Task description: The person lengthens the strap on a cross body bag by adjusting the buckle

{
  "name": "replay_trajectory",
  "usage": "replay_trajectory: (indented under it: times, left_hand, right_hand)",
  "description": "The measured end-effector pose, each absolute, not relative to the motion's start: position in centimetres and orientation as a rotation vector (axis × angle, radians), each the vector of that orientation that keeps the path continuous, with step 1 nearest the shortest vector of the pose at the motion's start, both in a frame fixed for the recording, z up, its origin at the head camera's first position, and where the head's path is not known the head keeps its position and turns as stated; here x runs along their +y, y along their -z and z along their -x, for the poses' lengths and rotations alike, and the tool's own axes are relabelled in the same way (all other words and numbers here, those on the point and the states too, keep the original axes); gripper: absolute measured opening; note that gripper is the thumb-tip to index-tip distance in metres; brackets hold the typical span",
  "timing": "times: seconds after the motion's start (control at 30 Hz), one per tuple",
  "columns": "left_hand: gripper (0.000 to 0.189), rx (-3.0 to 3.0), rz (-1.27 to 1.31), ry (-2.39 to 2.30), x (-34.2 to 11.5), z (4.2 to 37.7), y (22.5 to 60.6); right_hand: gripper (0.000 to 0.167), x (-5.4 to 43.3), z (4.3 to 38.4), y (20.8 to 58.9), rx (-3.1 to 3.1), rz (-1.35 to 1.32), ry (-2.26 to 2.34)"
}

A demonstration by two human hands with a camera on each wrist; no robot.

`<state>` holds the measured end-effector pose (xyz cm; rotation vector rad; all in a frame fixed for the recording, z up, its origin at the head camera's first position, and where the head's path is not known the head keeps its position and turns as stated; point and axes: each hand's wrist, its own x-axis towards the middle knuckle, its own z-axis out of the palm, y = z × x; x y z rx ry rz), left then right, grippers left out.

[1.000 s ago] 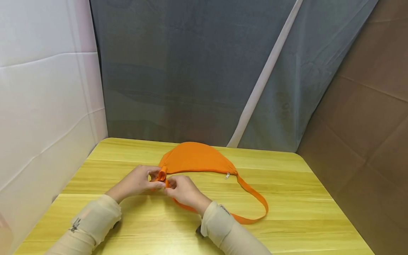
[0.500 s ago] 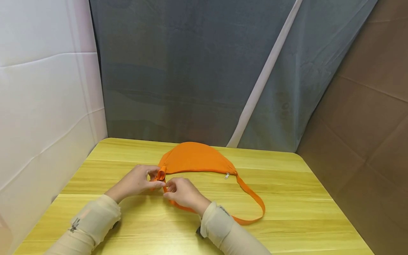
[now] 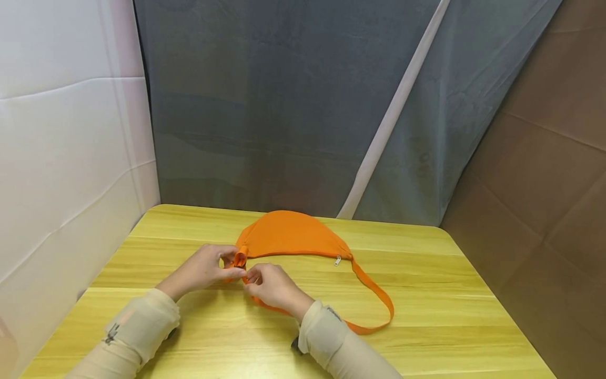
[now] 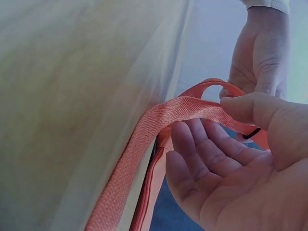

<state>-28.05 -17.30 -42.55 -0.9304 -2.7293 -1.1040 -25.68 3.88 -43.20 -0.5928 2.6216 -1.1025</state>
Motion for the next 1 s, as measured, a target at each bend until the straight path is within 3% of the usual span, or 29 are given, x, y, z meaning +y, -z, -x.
replay_trajectory:
  times: [0.57, 1.0]
  left_hand:
    - [0.022, -2.695, 0.969, 1.120, -17.37, 27.86, 42.25]
    - [0.020, -2.729, 0.911, 1.097, -17.26, 27.86, 42.30]
  right_hand:
    - [0.017, 3.77, 25.84, 43.03, 2.554, 0.541, 1.247]
    - [0.029, 3.77, 25.70, 43.12, 2.579, 0.565, 1.158]
